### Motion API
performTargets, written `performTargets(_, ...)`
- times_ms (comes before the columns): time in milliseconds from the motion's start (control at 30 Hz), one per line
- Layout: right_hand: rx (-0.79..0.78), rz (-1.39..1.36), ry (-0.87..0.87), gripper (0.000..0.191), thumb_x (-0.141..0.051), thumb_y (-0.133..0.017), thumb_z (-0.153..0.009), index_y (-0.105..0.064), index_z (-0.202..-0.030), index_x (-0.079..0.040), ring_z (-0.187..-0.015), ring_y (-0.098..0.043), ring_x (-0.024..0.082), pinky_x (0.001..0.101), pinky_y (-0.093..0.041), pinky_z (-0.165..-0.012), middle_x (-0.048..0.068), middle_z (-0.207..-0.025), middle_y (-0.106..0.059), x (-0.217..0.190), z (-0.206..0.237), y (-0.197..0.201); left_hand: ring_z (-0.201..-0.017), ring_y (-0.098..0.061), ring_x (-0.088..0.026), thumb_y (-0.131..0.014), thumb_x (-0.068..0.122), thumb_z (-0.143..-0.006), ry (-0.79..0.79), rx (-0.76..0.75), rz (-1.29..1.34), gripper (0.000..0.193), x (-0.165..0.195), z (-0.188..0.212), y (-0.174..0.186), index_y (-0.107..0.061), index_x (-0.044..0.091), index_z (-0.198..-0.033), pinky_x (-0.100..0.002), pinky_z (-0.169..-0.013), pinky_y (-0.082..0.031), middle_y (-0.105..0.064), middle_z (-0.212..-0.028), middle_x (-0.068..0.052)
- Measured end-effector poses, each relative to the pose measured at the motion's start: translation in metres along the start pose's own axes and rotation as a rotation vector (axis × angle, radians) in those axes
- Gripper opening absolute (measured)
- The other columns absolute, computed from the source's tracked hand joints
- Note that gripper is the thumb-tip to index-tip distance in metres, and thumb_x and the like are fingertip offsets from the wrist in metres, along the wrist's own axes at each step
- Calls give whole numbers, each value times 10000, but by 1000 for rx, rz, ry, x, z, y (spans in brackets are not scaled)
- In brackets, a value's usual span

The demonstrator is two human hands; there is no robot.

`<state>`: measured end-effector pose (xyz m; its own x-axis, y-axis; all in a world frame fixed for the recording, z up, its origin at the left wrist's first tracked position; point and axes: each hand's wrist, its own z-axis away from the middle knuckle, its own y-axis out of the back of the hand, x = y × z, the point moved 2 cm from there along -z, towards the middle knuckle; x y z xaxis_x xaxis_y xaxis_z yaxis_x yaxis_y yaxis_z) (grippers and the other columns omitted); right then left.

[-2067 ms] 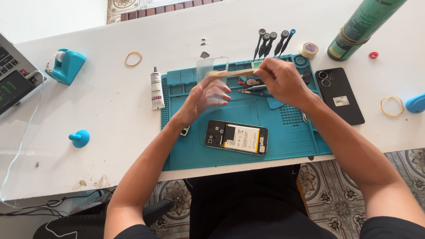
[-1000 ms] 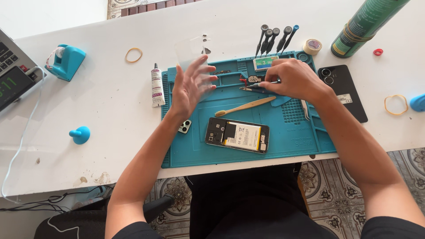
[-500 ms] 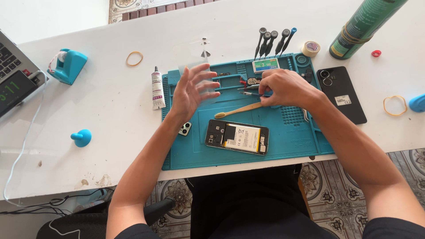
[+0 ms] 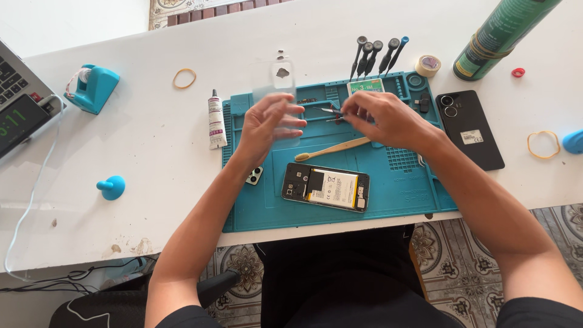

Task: The person disassembles a smartphone, removes the battery, and uses a screwdriver to manipulate small components on the back cover. They then use a toothbrush to clean the cover and place it back on the workbench.

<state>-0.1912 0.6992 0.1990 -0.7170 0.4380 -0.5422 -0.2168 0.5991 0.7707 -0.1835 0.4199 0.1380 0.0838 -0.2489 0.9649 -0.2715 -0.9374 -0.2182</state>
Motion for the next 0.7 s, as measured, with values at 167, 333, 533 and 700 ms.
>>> performTargets(167, 64, -33, -7, 292, -101, -608, -1021, -652, -1286, 15, -725, -662, 214, 368, -510, -658, 128, -879, -706, -4, 0, -9, -969, -779, -214, -674, 277, -998, -20, -43, -121, 297, -4, 2, -4, -720, 74, -1210, -382, -771, -666, -768, -1101, -135)
performTargets(333, 72, -86, 57, 268, -138, -615, -1036, -662, -1262, -2, -781, -686, 186, 338, -527, -652, 116, -926, -718, -6, -1, -16, -910, -770, -185, -690, 278, -997, -39, -75, -202, 296, -3, 4, -7, -732, 63, -1196, -330, -756, -659, -779, -1070, -124)
performTargets(533, 62, -134, 37, 256, -169, -608, -1046, -664, -1246, -20, -768, -680, 148, 314, -528, -639, 93, -926, -724, -1, -1, -17, -899, -760, -156, -692, 268, -1001, -38, -80, -232, 283, -3, 6, -8, -739, 64, -1191, -298, -751, -632, -781, -1066, -112)
performTargets(700, 50, -112, 25, 253, -178, -623, -1034, -681, -1232, -31, -704, -636, 152, 313, -499, -600, 90, -899, -718, -1, 0, -19, -906, -758, -150, -690, 261, -1005, -38, -99, -208, 279, -5, 7, -8, -736, 64, -1197, -297, -768, -632, -778, -1069, -107)
